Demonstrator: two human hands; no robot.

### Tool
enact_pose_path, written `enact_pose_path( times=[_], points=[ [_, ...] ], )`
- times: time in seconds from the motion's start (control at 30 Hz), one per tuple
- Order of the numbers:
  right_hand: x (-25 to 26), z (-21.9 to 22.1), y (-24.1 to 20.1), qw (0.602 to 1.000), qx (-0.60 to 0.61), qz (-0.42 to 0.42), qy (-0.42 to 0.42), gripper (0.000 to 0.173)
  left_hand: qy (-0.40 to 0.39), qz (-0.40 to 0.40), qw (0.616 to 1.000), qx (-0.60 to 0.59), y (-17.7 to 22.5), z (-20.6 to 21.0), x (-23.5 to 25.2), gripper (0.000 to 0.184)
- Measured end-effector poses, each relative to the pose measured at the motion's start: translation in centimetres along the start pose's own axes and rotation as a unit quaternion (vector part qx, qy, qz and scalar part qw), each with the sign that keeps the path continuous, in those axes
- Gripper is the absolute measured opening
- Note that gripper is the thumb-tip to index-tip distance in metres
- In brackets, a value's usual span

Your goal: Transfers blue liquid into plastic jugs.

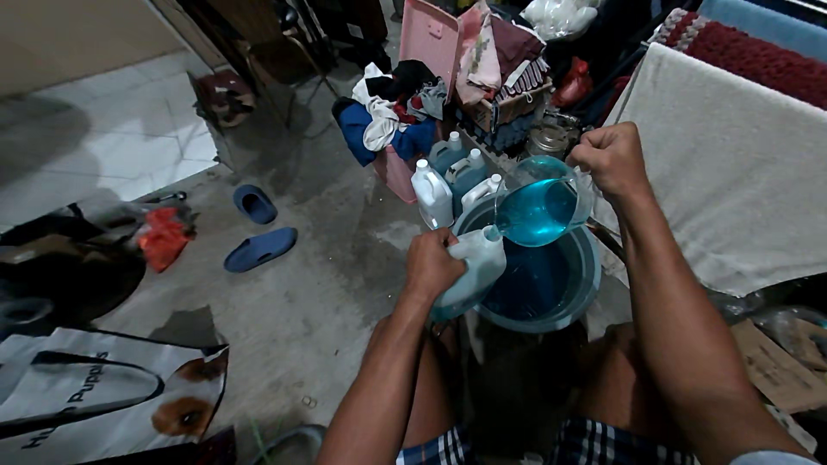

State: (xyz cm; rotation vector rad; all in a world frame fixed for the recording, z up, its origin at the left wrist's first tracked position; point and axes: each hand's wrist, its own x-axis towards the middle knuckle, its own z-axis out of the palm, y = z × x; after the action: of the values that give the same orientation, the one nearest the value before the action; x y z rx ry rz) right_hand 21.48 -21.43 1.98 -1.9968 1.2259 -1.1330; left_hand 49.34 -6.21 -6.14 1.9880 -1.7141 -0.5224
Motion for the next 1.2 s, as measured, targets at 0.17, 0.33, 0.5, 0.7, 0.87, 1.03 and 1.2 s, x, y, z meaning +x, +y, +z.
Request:
enact_pose_path(
  times=[0.17,0.33,0.5,0.7,0.87,1.03,1.2],
  points=[
    [0.2,0.1,-0.2,1.0,-0.007,-0.002,-0.007,0.045,0.003,0.003,1.0,0.0,-0.1,0.0,0.0,0.019],
    [0.3,0.1,-0.5,1.0,-0.019,-0.006,-0.009,0.045,0.002,-0.001,1.0,-0.002,-0.1,0.1,0.0,0.019],
    [0.5,0.0,-0.8,0.999,-0.04,-0.022,-0.02,0.044,-0.002,-0.006,1.0,0.003,0.1,0.0,0.0,0.019],
    [0.8,-0.1,-1.3,0.998,-0.043,-0.03,-0.024,0.044,0.002,-0.003,1.0,0.0,0.0,0.1,0.1,0.019],
    [1.1,-0.1,-1.7,0.997,-0.055,-0.035,-0.035,0.046,-0.001,-0.006,1.0,0.0,0.0,0.1,0.1,0.019],
    [1.4,-0.1,-1.7,0.996,-0.071,-0.038,-0.041,0.045,0.004,0.008,1.0,-0.007,-0.3,0.2,0.1,0.019],
    [1.5,0.0,-2.0,0.995,-0.082,-0.043,-0.044,0.047,0.001,-0.002,1.0,-0.002,-0.2,0.1,0.2,0.019]
  ],
)
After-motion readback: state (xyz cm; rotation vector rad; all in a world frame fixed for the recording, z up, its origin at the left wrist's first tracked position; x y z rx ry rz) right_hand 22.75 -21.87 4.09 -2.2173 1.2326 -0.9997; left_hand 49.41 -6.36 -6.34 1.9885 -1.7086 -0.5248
